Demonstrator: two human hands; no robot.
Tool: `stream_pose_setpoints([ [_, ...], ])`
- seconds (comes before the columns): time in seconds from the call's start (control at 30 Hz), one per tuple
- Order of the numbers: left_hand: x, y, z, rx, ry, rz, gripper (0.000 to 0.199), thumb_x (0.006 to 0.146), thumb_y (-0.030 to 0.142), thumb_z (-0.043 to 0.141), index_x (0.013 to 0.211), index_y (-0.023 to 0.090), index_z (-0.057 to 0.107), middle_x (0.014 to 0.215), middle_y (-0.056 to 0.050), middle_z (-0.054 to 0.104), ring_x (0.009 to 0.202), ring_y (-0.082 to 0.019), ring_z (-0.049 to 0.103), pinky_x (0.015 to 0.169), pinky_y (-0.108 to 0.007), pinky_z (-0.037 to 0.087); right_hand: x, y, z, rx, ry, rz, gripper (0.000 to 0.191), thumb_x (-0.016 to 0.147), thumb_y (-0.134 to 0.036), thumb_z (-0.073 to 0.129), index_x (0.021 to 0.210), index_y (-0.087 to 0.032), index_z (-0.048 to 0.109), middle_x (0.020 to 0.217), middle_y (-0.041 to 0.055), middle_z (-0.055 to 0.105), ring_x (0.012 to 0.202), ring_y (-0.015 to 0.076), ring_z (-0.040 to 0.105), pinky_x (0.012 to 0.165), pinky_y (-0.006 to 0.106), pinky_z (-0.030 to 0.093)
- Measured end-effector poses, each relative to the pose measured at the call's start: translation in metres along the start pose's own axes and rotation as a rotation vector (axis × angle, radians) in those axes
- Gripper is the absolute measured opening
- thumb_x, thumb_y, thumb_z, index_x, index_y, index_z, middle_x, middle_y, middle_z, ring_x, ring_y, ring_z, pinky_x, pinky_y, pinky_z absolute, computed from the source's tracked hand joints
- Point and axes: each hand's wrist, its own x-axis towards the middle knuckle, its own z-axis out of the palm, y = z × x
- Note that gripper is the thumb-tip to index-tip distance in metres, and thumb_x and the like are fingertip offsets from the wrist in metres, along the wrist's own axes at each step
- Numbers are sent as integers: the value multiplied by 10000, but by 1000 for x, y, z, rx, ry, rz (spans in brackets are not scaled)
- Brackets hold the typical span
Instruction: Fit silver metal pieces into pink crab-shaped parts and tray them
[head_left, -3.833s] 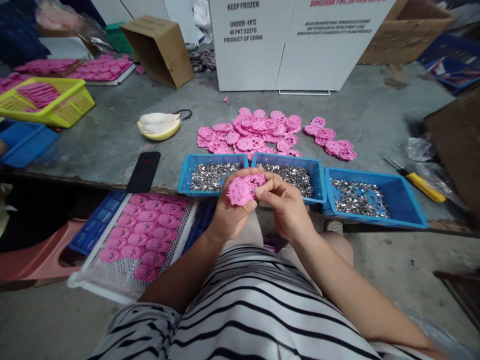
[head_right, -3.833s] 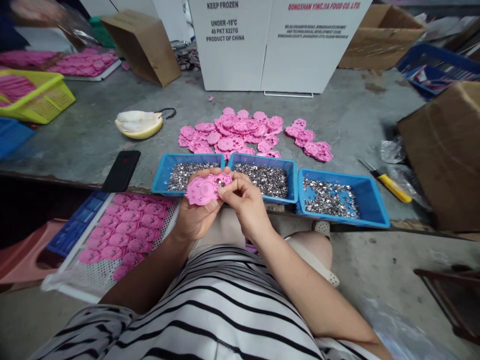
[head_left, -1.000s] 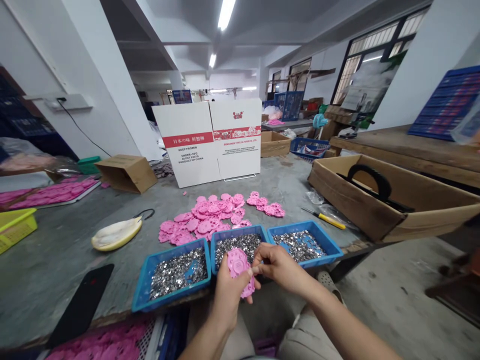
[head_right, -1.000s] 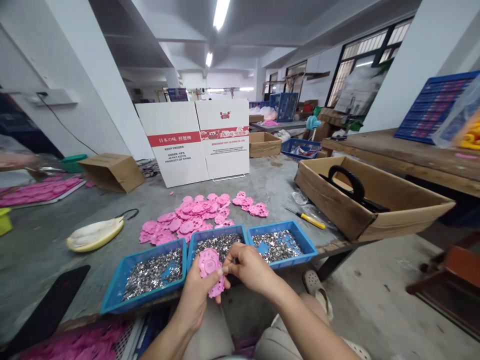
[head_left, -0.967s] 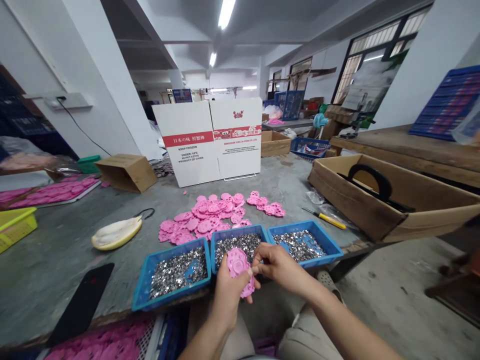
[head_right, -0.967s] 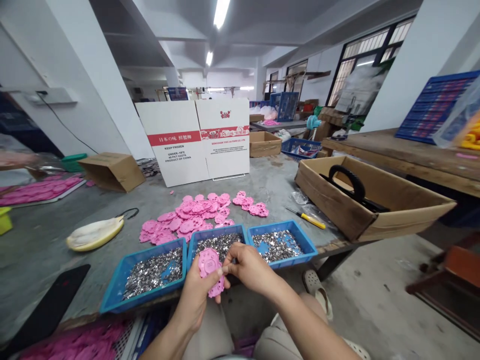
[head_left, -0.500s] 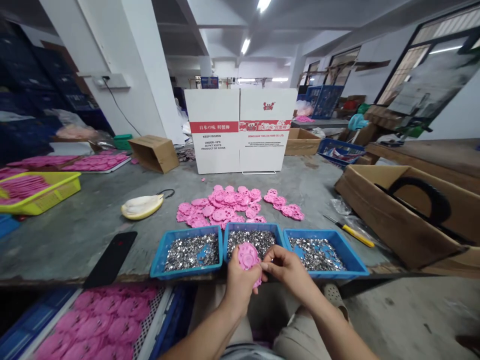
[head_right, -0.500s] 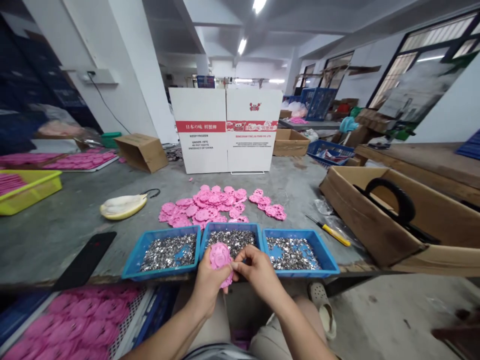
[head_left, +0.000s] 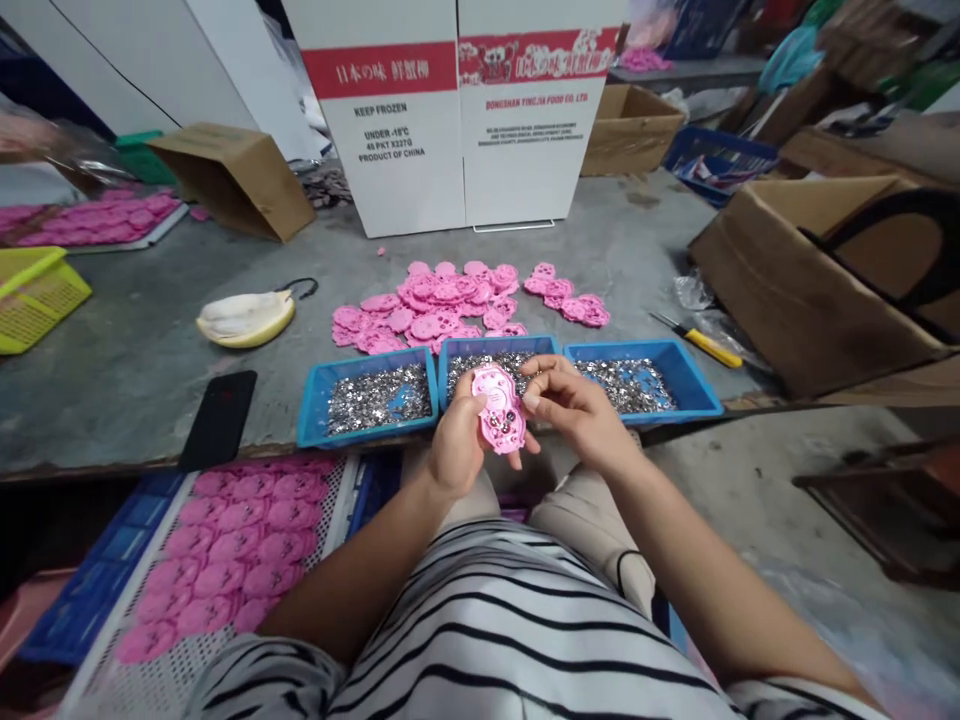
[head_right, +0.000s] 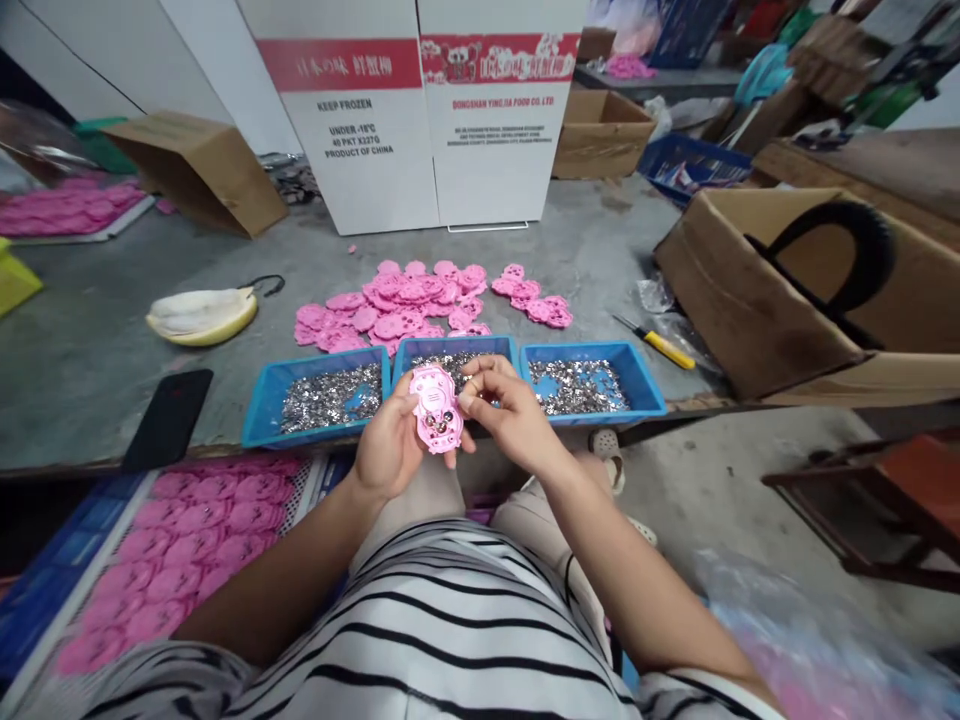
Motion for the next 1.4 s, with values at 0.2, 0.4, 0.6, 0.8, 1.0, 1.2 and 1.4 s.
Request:
stream_pose_setpoints([
  [0.2,-3,5,2,-41,6,-12,422,700,305,554,1098,199,461,945,-62,622,752,-252,717,506,-313,567,-1,-9,-3,-163,-101,-110,194,867,-318,600,717,-194,610,1187,90,558,1225,245,488,1049,436,377],
  [0.4,-5,4,-1,-40,-39,1,496,709,302,561,1181,195,456,958,-64,629,698,-232,713,471,-278,541,1,-13,-3,-285,-194,-200,144,881,-257,580,764,-180,616,1268,98,555,1234,247,494,1067,461,353],
  [0.6,-6,5,-4,16,-67,2,585,724,317,565,1280,189,429,1046,-110,631,643,-241,707,335,-218,437,2,-15,-3,-283,-209,-188,152,880,-250,580,749,-180,612,1274,96,556,1223,244,499,1066,466,362],
  [0.8,-6,4,-6,17,-91,3,547,742,316,576,1258,190,443,1001,-74,627,555,-181,682,322,-187,409,1,-16,-4,-267,-208,-159,150,872,-243,587,742,-174,616,1266,102,548,1242,244,491,1071,446,363],
  [1.0,-3,1,-12,87,-174,23,583,782,392,520,1308,205,350,1033,-65,612,478,-143,640,316,-241,461,1,-18,-3,-252,-217,-153,147,865,-238,603,725,-195,611,1292,101,541,1247,246,502,1080,453,371],
  [1.2,-4,-2,-16,132,-169,26,666,807,376,475,1422,228,268,1101,-95,598,553,-157,663,347,-242,482,-1,-17,1,-288,-166,-201,139,852,-228,620,716,-201,613,1289,109,559,1247,254,515,1074,474,387],
  [1.4,-7,-4,-12,130,-131,72,710,790,335,478,1465,263,270,1149,-103,608,653,-189,684,388,-228,476,-9,-12,12,-243,-17,-198,156,836,-257,646,693,-212,605,1258,98,587,1232,269,525,1057,516,403],
])
